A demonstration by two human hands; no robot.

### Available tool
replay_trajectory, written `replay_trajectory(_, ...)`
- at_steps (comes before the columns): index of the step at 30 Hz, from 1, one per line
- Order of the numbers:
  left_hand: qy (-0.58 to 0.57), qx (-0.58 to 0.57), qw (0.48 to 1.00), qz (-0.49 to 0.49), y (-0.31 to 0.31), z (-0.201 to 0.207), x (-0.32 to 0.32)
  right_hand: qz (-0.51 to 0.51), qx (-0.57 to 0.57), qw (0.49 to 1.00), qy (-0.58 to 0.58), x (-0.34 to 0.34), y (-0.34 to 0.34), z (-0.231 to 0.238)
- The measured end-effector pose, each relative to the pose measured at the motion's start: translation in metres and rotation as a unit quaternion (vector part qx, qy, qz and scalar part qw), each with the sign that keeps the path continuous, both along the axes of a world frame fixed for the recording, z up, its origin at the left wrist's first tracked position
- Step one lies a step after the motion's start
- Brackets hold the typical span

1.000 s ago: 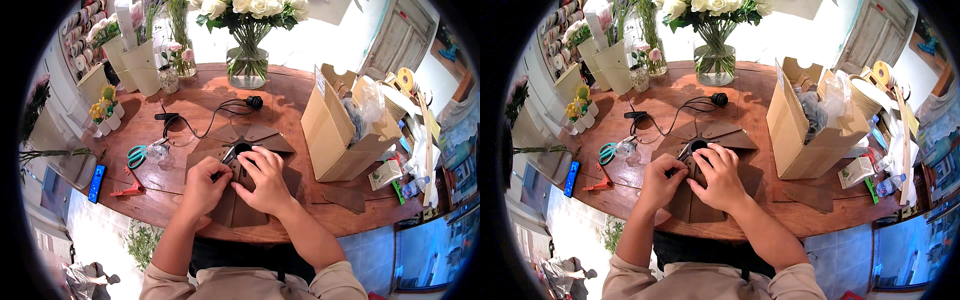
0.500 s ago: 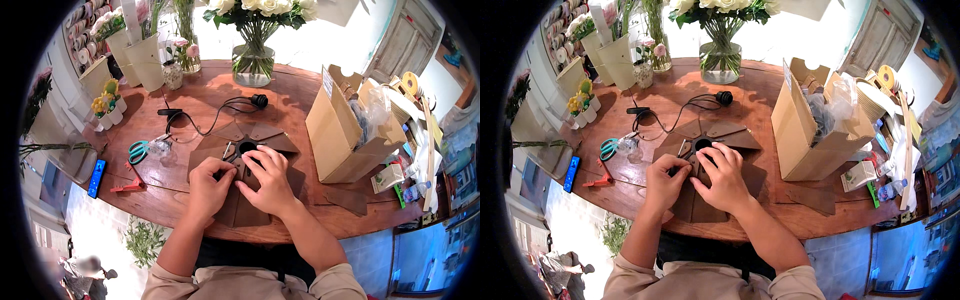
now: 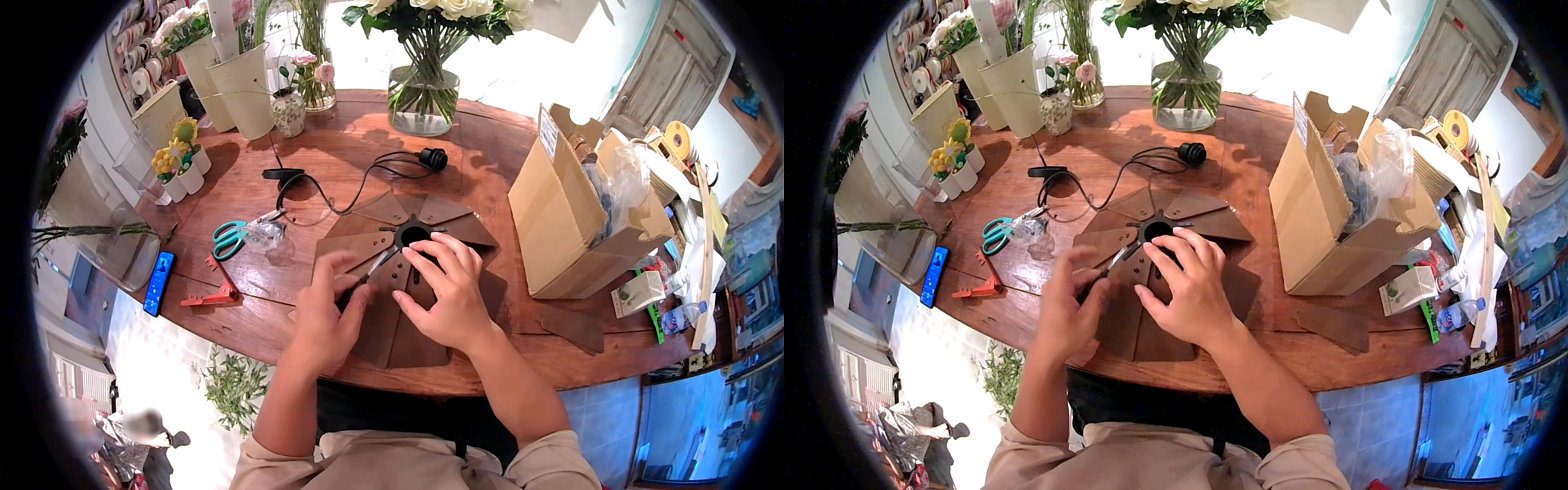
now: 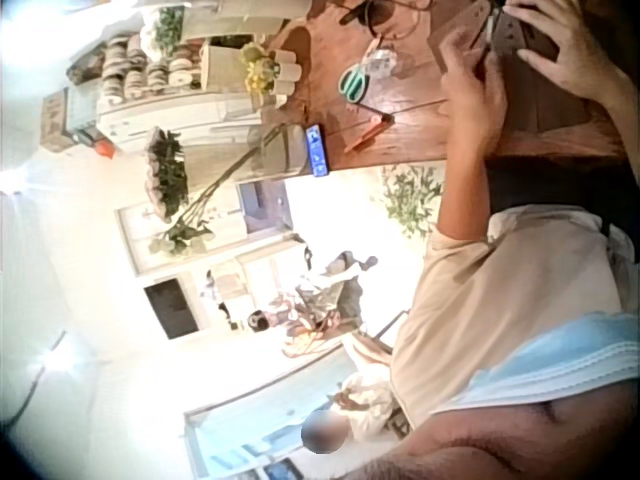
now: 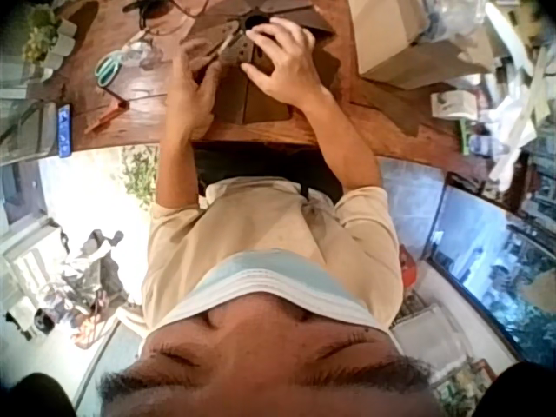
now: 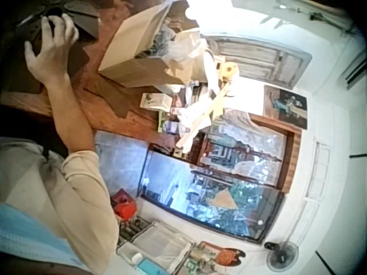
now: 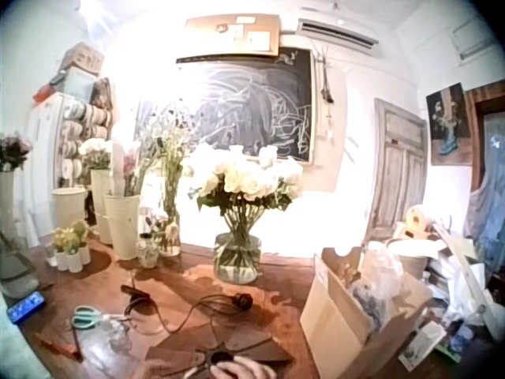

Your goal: The person assembles a cardboard structure by inserting small metal pins into pre-drilled holes on brown cardboard pieces. They use a screwdriver to push the pins through the layers, securing the components together. The person works methodically, handling the cardboard pieces and tools on a wooden table.

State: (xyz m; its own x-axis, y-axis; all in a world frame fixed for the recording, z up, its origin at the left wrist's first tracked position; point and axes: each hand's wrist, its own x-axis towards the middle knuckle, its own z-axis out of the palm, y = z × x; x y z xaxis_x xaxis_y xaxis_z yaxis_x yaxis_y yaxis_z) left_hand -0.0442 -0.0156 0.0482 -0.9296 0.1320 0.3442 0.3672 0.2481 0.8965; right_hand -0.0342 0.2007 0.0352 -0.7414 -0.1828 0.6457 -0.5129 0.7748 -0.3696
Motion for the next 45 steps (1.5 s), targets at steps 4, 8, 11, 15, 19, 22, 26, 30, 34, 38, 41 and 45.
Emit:
replay_trajectory(4,0.118,-0.118,0.986,-0.009,-0.007,0.019,0.013,-0.002,-0.002,1.0,-0.003,-0.001,-0.001,0.001)
replay_trajectory(8,0.131,-0.138,0.982,0.003,-0.001,0.027,0.014,-0.002,-0.008,1.0,-0.005,0.0,0.0,0.0)
replay_trajectory(11,0.146,-0.137,0.98,0.002,0.0,0.024,0.012,-0.001,-0.009,1.0,-0.004,-0.001,-0.001,-0.001)
replay_trajectory(15,0.142,-0.132,0.981,0.001,0.003,0.021,0.009,0.002,-0.018,1.0,-0.005,0.0,-0.001,0.0)
replay_trajectory(19,0.151,-0.129,0.98,-0.002,0.005,0.022,0.007,0.005,-0.021,1.0,-0.004,0.0,0.0,-0.002)
replay_trajectory(22,0.164,-0.194,0.967,-0.026,0.003,0.037,0.004,0.007,-0.024,1.0,-0.008,-0.001,0.0,-0.003)
replay_trajectory(26,0.165,-0.214,0.962,-0.044,0.004,0.046,-0.001,0.008,-0.027,1.0,-0.004,0.0,-0.001,-0.003)
replay_trajectory(30,0.17,-0.286,0.94,-0.077,0.012,0.063,-0.006,0.01,-0.032,0.999,0.006,0.0,0.002,-0.004)
replay_trajectory(34,0.264,-0.319,0.903,-0.115,0.013,0.073,-0.016,0.014,-0.031,0.999,0.01,0.0,0.0,-0.003)
replay_trajectory(38,0.273,-0.322,0.886,-0.19,0.017,0.078,-0.015,0.018,-0.046,0.999,0.016,-0.001,0.0,-0.006)
replay_trajectory(41,0.134,-0.448,0.883,-0.042,0.025,0.087,-0.004,0.022,-0.051,0.998,0.015,-0.001,0.002,-0.006)
replay_trajectory(45,0.188,-0.425,0.879,-0.11,0.015,0.084,-0.012,0.019,-0.056,0.998,0.014,0.001,0.001,-0.005)
